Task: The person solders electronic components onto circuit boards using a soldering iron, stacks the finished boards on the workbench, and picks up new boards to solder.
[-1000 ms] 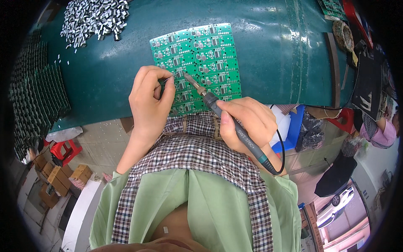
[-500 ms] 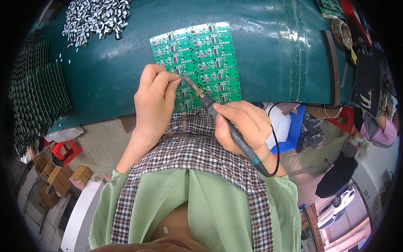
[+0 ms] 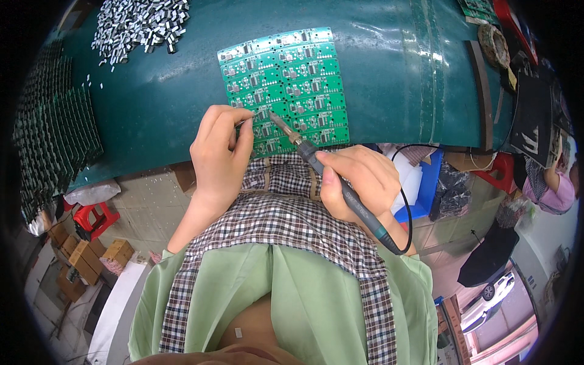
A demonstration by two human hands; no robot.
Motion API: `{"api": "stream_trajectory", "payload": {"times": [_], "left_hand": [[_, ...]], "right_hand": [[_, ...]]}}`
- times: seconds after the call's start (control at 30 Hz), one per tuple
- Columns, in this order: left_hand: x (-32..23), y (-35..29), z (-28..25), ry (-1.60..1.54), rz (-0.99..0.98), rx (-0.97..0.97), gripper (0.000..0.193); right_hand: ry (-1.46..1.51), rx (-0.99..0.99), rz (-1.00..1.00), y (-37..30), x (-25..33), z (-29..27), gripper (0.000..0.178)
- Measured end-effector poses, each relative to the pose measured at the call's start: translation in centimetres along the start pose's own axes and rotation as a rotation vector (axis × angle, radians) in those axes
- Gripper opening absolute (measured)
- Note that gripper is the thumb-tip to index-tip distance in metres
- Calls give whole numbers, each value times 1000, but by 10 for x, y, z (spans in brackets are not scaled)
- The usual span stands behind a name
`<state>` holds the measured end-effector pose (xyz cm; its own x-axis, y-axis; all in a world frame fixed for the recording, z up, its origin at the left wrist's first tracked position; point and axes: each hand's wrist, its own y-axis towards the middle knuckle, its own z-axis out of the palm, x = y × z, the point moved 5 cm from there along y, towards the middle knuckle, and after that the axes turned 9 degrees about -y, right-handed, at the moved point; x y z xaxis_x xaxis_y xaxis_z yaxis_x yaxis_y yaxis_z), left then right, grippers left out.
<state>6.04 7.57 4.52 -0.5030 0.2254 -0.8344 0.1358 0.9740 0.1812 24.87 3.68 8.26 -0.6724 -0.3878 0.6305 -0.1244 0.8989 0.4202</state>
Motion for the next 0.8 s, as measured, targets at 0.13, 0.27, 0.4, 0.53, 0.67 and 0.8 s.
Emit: {"api": "stream_trajectory", "payload": {"times": [0.13, 0.27, 0.4, 0.53, 0.67, 0.8], "left_hand": [[1, -2, 1, 30, -3, 6, 14], [0, -2, 3, -22, -54, 35, 12], [1, -2, 6, -27, -66, 42, 12], [0, -2, 7, -32, -46, 56, 10], [0, -4, 6, 46, 92, 31, 9], [-4, -10, 1, 36, -2, 53, 12]], "right_hand": [[-8, 14, -25, 1, 1, 3, 10], [-4, 16, -17, -1, 1, 4, 11], [-11, 15, -18, -4, 2, 6, 12], [-12, 10, -12, -9, 3, 5, 13], [-19, 8, -16, -11, 5, 4, 13], [-12, 9, 1, -15, 3, -5, 13]]}}
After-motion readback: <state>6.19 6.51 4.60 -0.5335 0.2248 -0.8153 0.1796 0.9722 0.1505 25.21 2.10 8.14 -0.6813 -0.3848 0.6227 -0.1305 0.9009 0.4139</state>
